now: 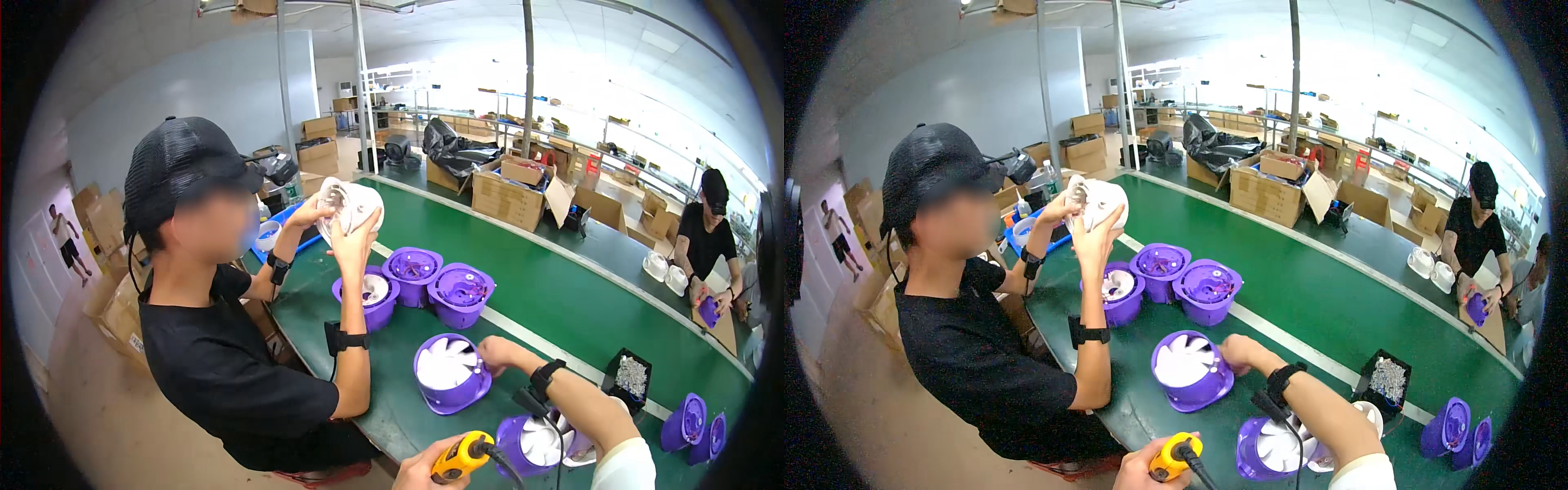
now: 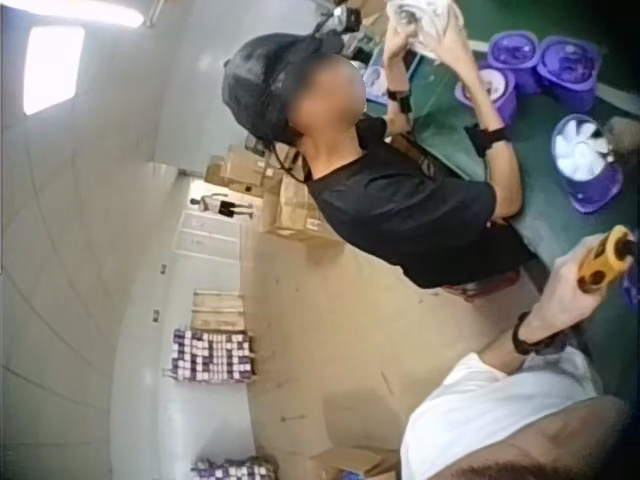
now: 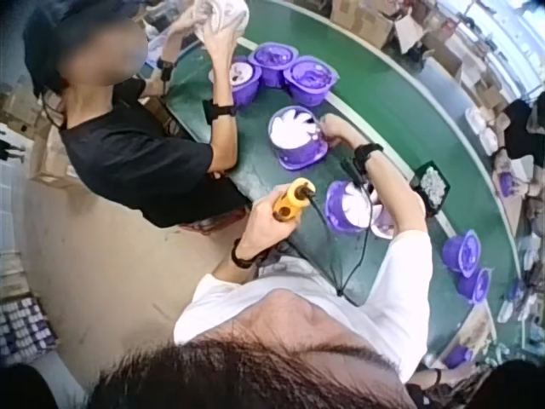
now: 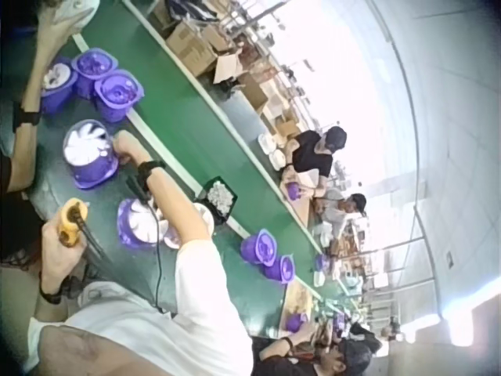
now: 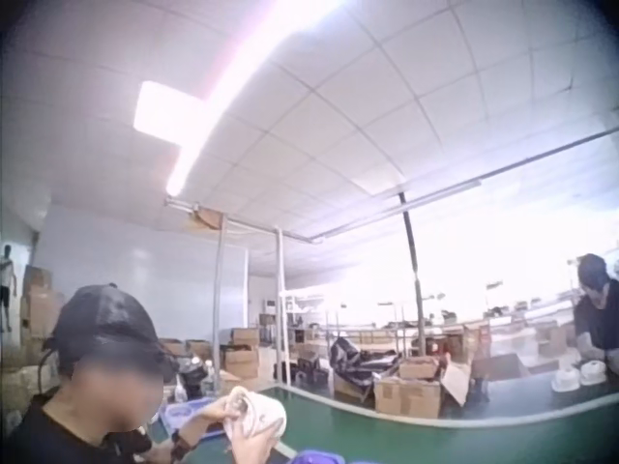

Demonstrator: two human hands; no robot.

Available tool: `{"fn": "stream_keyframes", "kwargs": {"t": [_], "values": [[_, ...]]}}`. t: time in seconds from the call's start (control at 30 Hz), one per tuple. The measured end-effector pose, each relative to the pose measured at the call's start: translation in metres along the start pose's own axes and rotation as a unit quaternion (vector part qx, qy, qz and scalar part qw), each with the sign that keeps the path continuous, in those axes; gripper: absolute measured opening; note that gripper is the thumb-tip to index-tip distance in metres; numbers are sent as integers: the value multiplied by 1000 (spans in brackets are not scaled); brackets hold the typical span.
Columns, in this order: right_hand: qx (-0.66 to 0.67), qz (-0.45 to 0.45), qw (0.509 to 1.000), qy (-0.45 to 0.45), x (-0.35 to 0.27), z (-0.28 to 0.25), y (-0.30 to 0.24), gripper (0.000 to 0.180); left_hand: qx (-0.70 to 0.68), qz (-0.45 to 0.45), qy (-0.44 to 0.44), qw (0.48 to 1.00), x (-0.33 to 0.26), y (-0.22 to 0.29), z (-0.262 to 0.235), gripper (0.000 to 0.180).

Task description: The person uses a yellow power drill to fasten white fan blades into purple plastic housings on a green assembly table. They handle multiple units sequentially, securing the components and moving finished items aside.

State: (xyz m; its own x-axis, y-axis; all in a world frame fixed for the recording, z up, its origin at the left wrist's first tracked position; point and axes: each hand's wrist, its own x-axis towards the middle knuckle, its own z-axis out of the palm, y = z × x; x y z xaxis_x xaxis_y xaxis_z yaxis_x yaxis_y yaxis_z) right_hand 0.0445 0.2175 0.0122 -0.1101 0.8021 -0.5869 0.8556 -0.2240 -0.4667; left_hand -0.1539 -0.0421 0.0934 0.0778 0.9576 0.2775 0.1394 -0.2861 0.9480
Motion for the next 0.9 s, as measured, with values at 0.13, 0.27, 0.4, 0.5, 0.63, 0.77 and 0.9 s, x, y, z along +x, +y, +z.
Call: {"fn": "stream_keyframes", "kwargs": {"t": [0.13, 0.27, 0.4, 0.5, 0.63, 0.77, 0.9], "values": [[-275, -120, 929, 217, 3, -16, -1, 37, -2, 4, 2, 1000, 2, -3, -2, 40], [-316, -338, 762, 453, 17, -30, 0, 34, -12, -10, -4, 1000, 2, -1, 0, 39], [-364, -341, 742, 447, 32, -35, -3, 23, -4, 12, -4, 1000, 3, 5, 5, 38], [-454, -337, 707, 425, 33, -34, -9, 18, 8, 3, -5, 1000, 1, 2, 3, 37], [-330, -287, 775, 456, 15, -47, -13, 16, -15, -5, -8, 1000, -4, 4, 1, 39], [-81, -199, 824, 525, 20, -74, 21, 22, -38, -17, -14, 999, -5, 4, 2, 42], [260, -66, 936, 229, 19, -76, 65, 37, -64, -26, -34, 997, -4, 10, 4, 42]]}}
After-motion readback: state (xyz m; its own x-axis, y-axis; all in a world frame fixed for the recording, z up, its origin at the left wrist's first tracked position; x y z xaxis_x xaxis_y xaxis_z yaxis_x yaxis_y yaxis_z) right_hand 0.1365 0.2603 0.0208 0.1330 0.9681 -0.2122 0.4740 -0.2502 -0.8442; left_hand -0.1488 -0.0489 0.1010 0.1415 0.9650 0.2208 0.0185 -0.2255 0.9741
